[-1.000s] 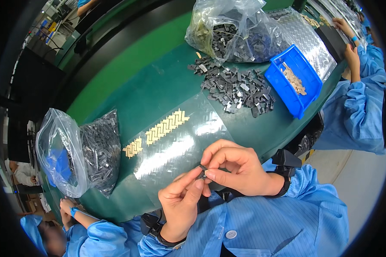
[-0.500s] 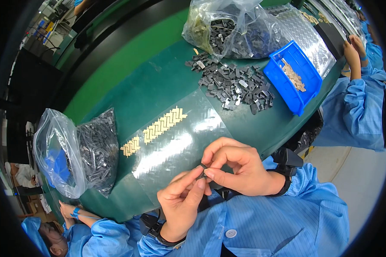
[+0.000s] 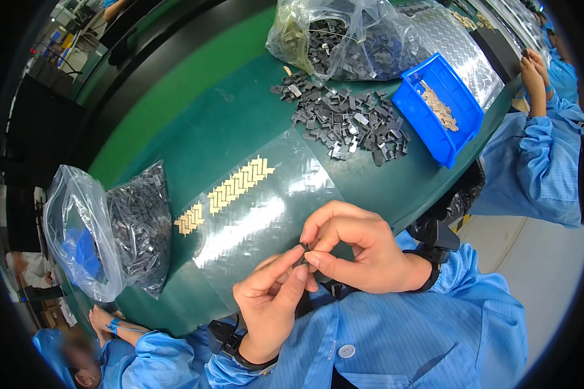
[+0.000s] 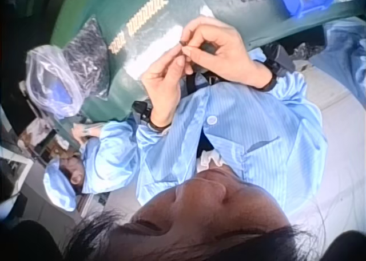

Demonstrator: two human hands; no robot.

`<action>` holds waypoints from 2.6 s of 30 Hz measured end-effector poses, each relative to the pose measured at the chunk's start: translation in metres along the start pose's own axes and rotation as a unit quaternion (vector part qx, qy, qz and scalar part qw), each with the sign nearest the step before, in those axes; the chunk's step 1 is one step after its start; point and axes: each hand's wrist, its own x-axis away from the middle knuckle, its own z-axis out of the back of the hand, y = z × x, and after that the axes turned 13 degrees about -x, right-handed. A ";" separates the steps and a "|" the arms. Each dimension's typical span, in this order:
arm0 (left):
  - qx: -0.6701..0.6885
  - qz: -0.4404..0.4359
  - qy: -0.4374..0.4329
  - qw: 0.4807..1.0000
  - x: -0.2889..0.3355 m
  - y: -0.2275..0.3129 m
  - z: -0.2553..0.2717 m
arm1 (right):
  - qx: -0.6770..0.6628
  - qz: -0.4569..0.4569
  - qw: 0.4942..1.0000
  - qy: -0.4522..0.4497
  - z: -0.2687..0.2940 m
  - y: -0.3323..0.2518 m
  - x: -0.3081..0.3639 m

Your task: Picking small metal and plastic components from bins and arranging them on a tray or template.

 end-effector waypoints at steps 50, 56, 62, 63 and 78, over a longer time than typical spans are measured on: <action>0.150 0.034 0.034 0.988 -0.001 -0.003 -0.005 | -0.045 -0.009 0.999 0.011 -0.003 0.007 0.004; 0.162 0.043 0.045 0.985 0.000 -0.004 -0.006 | -0.044 -0.006 0.999 0.005 -0.003 0.010 0.003; 0.162 0.034 0.056 0.985 0.001 -0.004 -0.007 | 0.006 0.010 1.000 0.000 -0.004 0.006 0.002; 0.154 0.022 0.058 0.986 0.001 -0.003 -0.007 | 0.024 0.019 1.000 -0.005 -0.003 0.005 0.001; 0.065 -0.042 -0.089 0.993 -0.005 -0.004 0.009 | -0.186 -0.157 0.959 -0.144 0.017 0.006 -0.006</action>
